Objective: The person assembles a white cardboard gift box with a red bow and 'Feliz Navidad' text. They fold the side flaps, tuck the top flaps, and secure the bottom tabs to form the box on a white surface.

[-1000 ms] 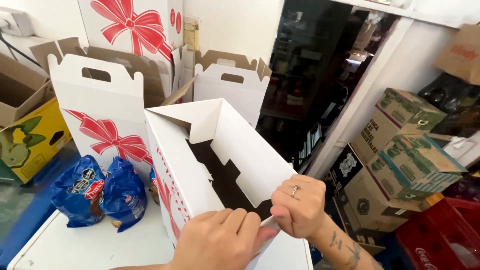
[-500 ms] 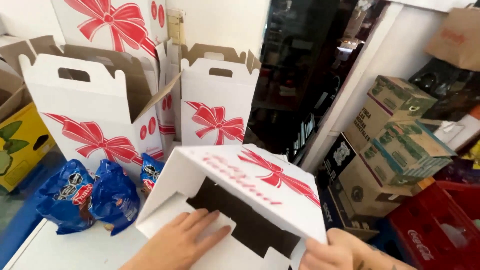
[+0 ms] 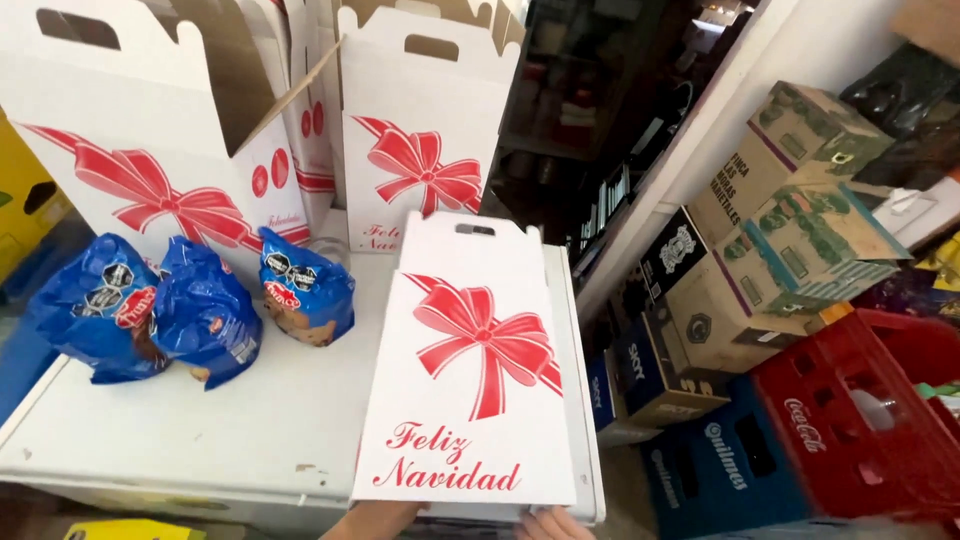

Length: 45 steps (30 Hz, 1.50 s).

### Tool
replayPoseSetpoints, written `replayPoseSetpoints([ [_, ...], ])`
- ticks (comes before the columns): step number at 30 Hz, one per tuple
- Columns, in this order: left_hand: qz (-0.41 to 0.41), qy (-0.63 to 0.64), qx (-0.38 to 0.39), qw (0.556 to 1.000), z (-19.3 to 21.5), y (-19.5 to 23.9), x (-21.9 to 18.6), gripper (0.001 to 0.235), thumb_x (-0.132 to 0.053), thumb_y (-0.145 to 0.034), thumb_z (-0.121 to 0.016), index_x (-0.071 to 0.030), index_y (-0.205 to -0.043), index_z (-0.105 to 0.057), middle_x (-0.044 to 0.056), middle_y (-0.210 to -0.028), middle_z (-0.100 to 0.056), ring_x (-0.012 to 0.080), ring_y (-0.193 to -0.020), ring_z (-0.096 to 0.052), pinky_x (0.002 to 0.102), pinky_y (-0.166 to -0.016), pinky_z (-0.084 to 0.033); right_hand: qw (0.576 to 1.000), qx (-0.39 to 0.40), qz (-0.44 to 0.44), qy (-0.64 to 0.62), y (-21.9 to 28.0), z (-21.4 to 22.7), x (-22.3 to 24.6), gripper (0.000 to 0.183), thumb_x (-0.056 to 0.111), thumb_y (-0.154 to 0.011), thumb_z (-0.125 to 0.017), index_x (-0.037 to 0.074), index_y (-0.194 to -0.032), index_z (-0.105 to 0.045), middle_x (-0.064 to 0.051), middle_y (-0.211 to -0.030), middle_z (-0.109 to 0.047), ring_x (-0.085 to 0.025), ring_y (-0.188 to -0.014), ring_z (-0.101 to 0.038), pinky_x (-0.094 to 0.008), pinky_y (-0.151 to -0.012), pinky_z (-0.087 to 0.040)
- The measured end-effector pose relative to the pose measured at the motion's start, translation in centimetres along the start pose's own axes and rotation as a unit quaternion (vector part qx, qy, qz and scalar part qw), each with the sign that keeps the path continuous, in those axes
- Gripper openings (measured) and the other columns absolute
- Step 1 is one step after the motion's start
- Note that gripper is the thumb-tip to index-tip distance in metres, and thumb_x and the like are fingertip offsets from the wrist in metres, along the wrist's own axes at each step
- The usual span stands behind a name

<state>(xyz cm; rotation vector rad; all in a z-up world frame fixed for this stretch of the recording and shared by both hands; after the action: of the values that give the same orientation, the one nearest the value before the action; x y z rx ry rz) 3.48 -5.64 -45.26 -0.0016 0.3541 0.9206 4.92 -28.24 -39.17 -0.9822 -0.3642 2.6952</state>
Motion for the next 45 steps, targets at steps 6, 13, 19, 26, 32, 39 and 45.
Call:
replayPoseSetpoints([
  [6, -0.009, -0.044, -0.153, 0.987, -6.9, -0.8, -0.9, 0.063, -0.018, -0.082, -0.072, -0.003, -0.136, -0.043, 0.031, -0.15, -0.04, 0.0549, -0.132, -0.04, 0.064, -0.108, -0.034, 0.874, 0.169, -0.366, -0.27, -7.6, -4.2, -0.7, 0.109, 0.042, -0.078, -0.098, 0.008, -0.154, -0.028, -0.016, -0.158, -0.038, -0.038, -0.146, -0.033, -0.058, -0.113, -0.033],
  [13, -0.041, -0.108, -0.31, 0.944, 14.3, 1.2, -1.7, 0.045, -0.021, -0.084, -0.072, 0.002, -0.123, -0.065, 0.032, -0.146, -0.048, 0.0574, -0.134, -0.038, 0.07, -0.112, -0.027, 0.587, 0.326, -0.57, -0.474, -9.4, -9.9, -3.2, 0.041, 0.047, -0.09, -0.075, 0.027, -0.111, -0.047, 0.013, -0.103, -0.056, -0.005, -0.097, -0.054, -0.025, -0.093, -0.049],
  [19, -0.122, -0.186, -0.38, 0.898, 19.8, 4.1, -2.1, 0.073, -0.001, -0.082, -0.063, -0.017, -0.151, -0.045, 0.019, -0.142, -0.054, 0.0409, -0.126, -0.056, 0.052, -0.095, -0.048, 0.938, 0.131, -0.32, -0.033, -11.7, -10.1, 0.5, 0.038, 0.033, -0.099, -0.063, 0.019, -0.127, -0.041, 0.001, -0.117, -0.035, -0.018, -0.107, -0.038, -0.038, -0.095, -0.039],
  [26, -0.028, -0.25, -0.281, 0.926, 20.3, 0.1, 1.0, 0.066, -0.03, -0.089, -0.061, -0.018, -0.151, -0.042, 0.016, -0.154, -0.046, 0.0489, -0.138, -0.041, 0.073, -0.107, -0.033, 0.906, 0.063, -0.401, -0.121, -14.3, -0.7, 0.9, 0.022, 0.006, -0.073, -0.077, 0.009, -0.095, -0.074, -0.011, -0.099, -0.069, -0.034, -0.097, -0.061, -0.047, -0.076, -0.05],
  [32, -0.011, -0.301, -0.314, 0.901, 20.0, -0.5, 0.8, 0.06, -0.028, -0.092, -0.062, -0.015, -0.148, -0.046, 0.016, -0.147, -0.052, 0.0491, -0.127, -0.053, 0.067, -0.099, -0.047, 0.926, -0.037, -0.366, -0.089, -14.8, 4.5, 1.5, 0.022, -0.012, -0.063, -0.057, 0.01, -0.066, -0.058, -0.005, -0.056, -0.053, -0.025, -0.054, -0.049, -0.036, -0.068, -0.041],
  [39, -0.018, -0.325, -0.222, 0.919, 21.2, -0.7, 2.1, 0.064, -0.027, -0.094, -0.062, -0.011, -0.152, -0.039, 0.021, -0.149, -0.048, 0.0533, -0.124, -0.054, 0.061, -0.093, -0.052, 0.918, -0.036, -0.392, -0.043, -13.8, 6.2, 4.3, 0.027, -0.017, -0.07, -0.058, 0.009, -0.067, -0.06, -0.009, -0.062, -0.057, -0.027, -0.06, -0.054, -0.037, -0.061, -0.045],
  [45, -0.029, -0.159, -0.095, 0.982, 22.2, 0.5, 2.3, 0.087, -0.035, -0.077, -0.083, -0.016, -0.15, -0.038, 0.011, -0.156, -0.04, 0.0363, -0.131, -0.043, 0.05, -0.099, -0.047, 0.929, -0.019, -0.366, -0.047, -11.7, 3.9, 8.0, 0.026, -0.002, -0.084, -0.064, 0.003, -0.108, -0.075, -0.011, -0.097, -0.076, -0.027, -0.08, -0.065, -0.042, -0.07, -0.05],
])
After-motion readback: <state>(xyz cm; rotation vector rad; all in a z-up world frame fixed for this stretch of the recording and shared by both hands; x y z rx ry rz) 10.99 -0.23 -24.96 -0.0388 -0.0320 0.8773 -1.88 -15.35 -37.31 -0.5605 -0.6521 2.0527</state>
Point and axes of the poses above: each hand's wrist, its own y-axis away from the middle knuckle, its own z-axis out of the back of the hand, x = y × z, the point moved 6 cm from there along -y, towards the middle knuckle
